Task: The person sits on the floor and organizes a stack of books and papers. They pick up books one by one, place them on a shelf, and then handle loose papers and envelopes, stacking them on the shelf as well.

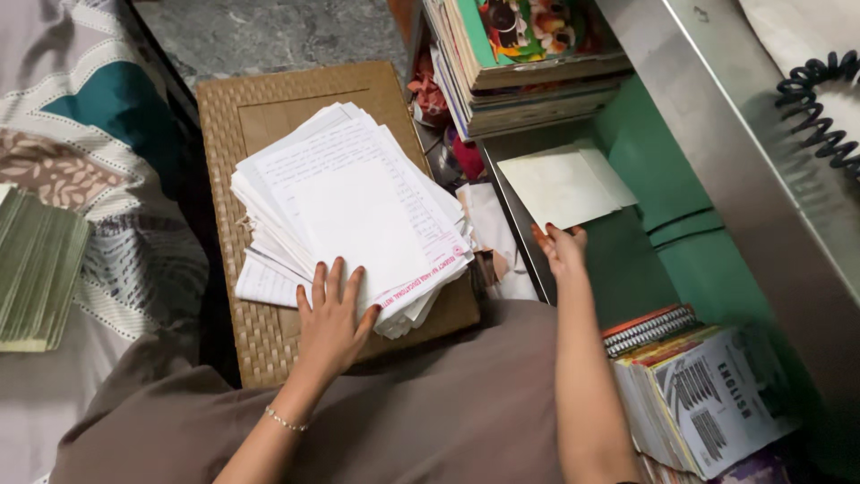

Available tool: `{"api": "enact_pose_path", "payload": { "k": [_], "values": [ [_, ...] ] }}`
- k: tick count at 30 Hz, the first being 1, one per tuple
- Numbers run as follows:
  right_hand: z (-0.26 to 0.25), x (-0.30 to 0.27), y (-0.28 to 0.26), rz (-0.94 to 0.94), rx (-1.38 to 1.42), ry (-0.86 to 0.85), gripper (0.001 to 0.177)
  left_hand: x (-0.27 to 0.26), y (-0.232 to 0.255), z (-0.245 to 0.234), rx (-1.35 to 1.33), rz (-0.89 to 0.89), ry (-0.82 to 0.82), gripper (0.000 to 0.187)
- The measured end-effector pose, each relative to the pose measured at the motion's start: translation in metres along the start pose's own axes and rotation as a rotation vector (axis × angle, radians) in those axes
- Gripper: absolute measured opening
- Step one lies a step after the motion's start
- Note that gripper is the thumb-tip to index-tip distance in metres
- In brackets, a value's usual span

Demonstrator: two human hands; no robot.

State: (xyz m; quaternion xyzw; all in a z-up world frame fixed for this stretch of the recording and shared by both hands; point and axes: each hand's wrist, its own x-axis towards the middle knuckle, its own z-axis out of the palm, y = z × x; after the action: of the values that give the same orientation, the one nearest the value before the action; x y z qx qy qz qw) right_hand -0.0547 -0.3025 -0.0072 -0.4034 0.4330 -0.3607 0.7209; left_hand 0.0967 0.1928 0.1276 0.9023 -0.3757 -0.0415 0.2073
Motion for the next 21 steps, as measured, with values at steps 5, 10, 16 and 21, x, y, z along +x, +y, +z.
{"api": "enact_pose_path", "payload": {
  "k": [5, 10, 16, 21],
  "values": [
    [0.023, 0.015, 0.005, -0.008, -0.348, 0.137, 0.087, 0.0, -0.001, -0.003, 0.02, 0.016, -0.01, 0.07],
    [0.025, 0.03, 0.003, -0.006, -0.463, 0.101, 0.097, 0.003, -0.001, -0.002, 0.036, 0.023, -0.015, 0.069],
    [0.021, 0.043, 0.01, -0.095, -0.584, 0.065, 0.092, 0.004, 0.0, 0.0, 0.081, 0.012, -0.023, 0.069],
    [0.023, 0.046, 0.008, -0.096, -0.602, 0.093, 0.086, 0.006, 0.004, -0.002, 0.111, 0.028, -0.004, 0.07]
  ]
}}
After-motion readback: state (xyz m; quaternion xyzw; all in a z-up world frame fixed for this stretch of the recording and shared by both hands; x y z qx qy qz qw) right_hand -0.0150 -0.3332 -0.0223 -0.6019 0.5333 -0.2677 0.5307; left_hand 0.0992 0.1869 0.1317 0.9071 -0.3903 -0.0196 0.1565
